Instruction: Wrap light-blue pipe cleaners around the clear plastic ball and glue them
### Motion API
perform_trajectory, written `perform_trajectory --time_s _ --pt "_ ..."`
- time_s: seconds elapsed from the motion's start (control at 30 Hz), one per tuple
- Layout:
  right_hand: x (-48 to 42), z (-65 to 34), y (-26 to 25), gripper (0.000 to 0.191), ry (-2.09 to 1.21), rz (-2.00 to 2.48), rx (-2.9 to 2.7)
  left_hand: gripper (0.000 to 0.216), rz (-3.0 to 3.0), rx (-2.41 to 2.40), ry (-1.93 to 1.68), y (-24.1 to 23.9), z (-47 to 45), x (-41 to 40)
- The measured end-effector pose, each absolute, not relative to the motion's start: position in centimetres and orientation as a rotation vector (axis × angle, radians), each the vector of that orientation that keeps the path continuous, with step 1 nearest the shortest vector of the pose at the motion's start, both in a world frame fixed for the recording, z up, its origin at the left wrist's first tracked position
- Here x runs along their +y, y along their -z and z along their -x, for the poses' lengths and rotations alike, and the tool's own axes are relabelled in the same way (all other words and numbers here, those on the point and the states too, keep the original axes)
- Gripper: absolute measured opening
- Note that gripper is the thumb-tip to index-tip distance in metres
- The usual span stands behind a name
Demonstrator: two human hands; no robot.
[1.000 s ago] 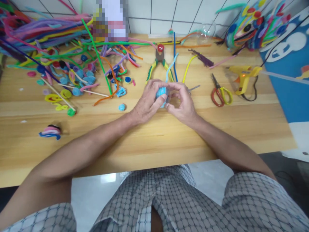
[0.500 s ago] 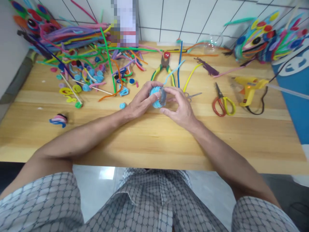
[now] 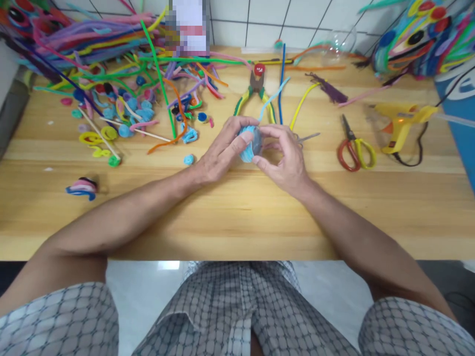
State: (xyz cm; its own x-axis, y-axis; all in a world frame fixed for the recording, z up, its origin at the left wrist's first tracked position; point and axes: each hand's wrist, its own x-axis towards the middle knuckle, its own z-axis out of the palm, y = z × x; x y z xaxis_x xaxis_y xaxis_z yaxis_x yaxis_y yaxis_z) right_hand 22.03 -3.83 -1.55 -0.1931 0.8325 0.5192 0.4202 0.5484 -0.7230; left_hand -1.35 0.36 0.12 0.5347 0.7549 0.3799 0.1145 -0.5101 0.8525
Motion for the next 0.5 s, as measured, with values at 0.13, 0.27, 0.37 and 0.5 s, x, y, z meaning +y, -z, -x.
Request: perform_trajectory --time_s 0.13,0.27,0.37,0.5 --pt "-3.9 -22.3 1.4 0.064 -0.561 1.069 -1.819 0.059 -2.045 0.677 -0.979 -0.1 1.3 0.8" --pt "-4.1 -22.6 1.5 0.068 -0.576 1.078 -1.806 0.065 -2.148 0.638 -1.008 0.4 1.1 1.4" --pt "-4.2 -22.9 1.5 0.071 -0.590 1.060 -1.822 0.062 -2.171 0.619 -1.024 0.6 1.0 1.6" --pt "-4.2 -23.0 1.6 0.068 -0.538 1.053 -1.841 0.058 -2.186 0.610 -1.040 0.3 0.9 1.3"
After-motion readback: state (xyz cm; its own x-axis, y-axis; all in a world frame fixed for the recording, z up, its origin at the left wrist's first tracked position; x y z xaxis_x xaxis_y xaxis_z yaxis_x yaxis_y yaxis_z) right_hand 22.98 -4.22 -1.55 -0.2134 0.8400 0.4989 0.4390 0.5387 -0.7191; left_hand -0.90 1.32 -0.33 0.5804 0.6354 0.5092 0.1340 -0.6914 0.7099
